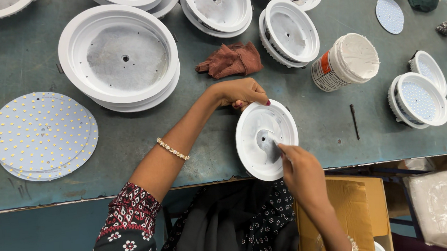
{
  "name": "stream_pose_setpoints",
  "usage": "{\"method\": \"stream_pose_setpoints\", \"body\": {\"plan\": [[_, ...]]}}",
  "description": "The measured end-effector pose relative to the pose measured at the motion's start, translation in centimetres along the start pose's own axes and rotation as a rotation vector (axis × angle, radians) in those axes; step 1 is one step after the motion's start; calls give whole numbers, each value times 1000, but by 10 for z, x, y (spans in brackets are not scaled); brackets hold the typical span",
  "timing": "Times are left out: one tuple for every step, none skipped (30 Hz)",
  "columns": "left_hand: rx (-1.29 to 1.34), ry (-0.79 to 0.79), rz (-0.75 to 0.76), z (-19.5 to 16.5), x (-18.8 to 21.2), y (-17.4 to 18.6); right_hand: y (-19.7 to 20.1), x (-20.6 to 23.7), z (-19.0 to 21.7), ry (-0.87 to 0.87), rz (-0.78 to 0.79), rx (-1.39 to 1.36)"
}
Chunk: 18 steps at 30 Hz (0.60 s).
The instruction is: The person applies adhesive to the center of white plastic LED light housings using a small rectangular tool, then places circular LED panels into the housings. The person repeats this process for multiple units, stacking completed assemblies on the table.
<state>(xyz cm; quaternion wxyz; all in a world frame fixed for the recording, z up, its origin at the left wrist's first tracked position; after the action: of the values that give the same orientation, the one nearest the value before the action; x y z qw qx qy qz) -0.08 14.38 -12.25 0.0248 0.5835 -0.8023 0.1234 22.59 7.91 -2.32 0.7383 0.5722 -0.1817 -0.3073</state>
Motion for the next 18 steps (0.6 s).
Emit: {"method": "stream_pose_setpoints", "body": {"plan": [[2, -4, 2, 0, 0, 0, -1, 5, 5, -12, 8, -11], [5, -7, 5, 0, 0, 0, -2, 8, 10, -26, 15, -22], [7, -11, 10, 0, -1, -1, -4, 11, 15, -47, 25, -9], [11, -11, 12, 0, -1, -1, -7, 13, 21, -69, 33, 4], [14, -12, 13, 0, -1, -1, -9, 14, 27, -90, 40, 18], [17, -15, 14, 1, -1, 0, -12, 16, 34, -110, 40, 23], [15, -10, 12, 1, -1, 0, -14, 16, 41, -128, 39, 28], [12, -5, 8, 2, -2, 0, -17, 15, 49, -145, 37, 33], [9, -1, 4, 3, -2, 1, -21, 13, 56, -147, 42, 36], [6, 1, 2, 3, -2, 1, -24, 11, 63, -149, 47, 41], [3, 2, 0, 4, -2, 2, -25, 7, 67, -150, 51, 45], [0, 3, -1, 4, -2, 2, -23, 4, 68, -154, 52, 2], [2, -3, 4, 4, -3, 2, -22, -1, 68, -157, 53, -41], [4, -9, 7, 4, -3, 2, -21, -7, 67, -157, 52, -85], [5, -14, 10, 5, -3, 3, -18, -14, 62, -162, 40, -171], [-2, -14, 11, 5, -4, 3, -11, -22, 51, -168, 29, -257], [-8, -14, 13, 6, -4, 3, -4, -28, 40, -174, 19, -343], [-12, -14, 16, 6, -5, 3, 3, -33, 32, -143, -51, -325]]}}
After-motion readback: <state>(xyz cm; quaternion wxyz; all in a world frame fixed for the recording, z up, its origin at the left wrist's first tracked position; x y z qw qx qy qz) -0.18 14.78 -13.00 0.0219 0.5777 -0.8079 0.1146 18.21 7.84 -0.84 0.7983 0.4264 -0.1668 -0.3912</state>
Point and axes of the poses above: each hand's wrist, its own x-axis away from the middle knuckle, its own y-axis out of the back of the hand, z = x × y, the point moved 5 cm from there along -x, towards the middle knuckle, and after that the axes turned 2 degrees about -x, right-handed, at the moved point
